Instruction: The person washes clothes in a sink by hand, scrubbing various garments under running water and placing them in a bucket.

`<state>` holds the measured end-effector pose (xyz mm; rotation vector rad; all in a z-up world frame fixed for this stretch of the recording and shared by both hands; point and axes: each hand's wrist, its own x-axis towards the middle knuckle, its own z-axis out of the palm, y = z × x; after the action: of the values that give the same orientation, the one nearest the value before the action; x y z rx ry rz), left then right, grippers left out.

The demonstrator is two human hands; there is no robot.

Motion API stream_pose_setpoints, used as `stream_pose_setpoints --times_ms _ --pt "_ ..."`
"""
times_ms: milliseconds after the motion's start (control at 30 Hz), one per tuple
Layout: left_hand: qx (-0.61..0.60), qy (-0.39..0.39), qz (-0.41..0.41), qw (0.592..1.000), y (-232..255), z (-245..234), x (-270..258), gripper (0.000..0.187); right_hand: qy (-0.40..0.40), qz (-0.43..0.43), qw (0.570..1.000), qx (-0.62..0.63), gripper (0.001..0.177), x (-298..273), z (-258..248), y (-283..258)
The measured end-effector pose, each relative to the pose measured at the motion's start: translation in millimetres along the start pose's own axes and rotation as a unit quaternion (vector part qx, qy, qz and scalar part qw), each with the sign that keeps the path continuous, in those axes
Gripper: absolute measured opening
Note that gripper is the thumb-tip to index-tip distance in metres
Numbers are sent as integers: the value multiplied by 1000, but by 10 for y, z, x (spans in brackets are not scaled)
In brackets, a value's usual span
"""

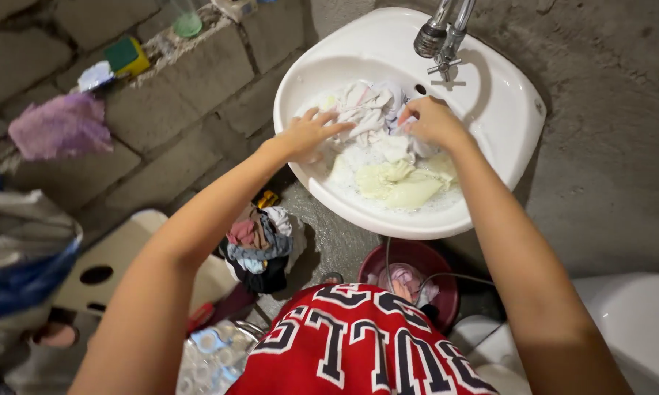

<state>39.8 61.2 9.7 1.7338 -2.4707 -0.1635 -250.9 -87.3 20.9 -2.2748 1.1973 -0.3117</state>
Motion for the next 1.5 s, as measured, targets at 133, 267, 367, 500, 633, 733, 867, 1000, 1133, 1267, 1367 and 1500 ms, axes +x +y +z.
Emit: stream_pose_setpoints --times_ms 133,267,367,500,633,733,867,1000,1133,1267,1367,1500 --pt "-105 84 -66 989 291 67 -503 64 3 -260 965 -40 51 -252 -49 -356" --pt "-94 254 -101 957 591 270 -957 32 -337 -95 918 -187 62 -334 -118 -685" --pt "-41 333 -94 937 852 487 -1318 29 -286 -167 904 -272 51 -373 -61 -1112" --pt "-467 366 -329 735 938 966 -1799 37 -167 -326 930 40 28 -425 346 -1781" --pt "-567 398 -413 592 844 1251 -2370 25 -180 -314 918 164 18 -534 1244 -2227" --pt "-572 381 -514 514 696 1483 -2698 20 -165 -316 926 123 15 -484 2136 -2184" --pt "-585 330 -609 423 351 2029 -2853 14 -104 -305 938 127 14 -142 3598 -1810" --pt "-629 342 -579 390 -17 2893 -2967 17 -122 -202 969 75 27 98 4897 -1429" --pt "-699 319 -532 355 -166 3866 -3230 15 -185 -106 976 -46 34 174 5755 -1486" --pt "-773 290 -510 241 -81 4379 -3396 25 -194 -82 971 -112 69 176 6094 -1660" --pt "-761 270 -549 215 -81 4348 -3455 26 -212 -66 967 -126 79 215 6340 -1703" --pt "-783 283 -538 131 -181 4549 -3464 26 -167 -183 942 -228 61 334 6715 -1504"
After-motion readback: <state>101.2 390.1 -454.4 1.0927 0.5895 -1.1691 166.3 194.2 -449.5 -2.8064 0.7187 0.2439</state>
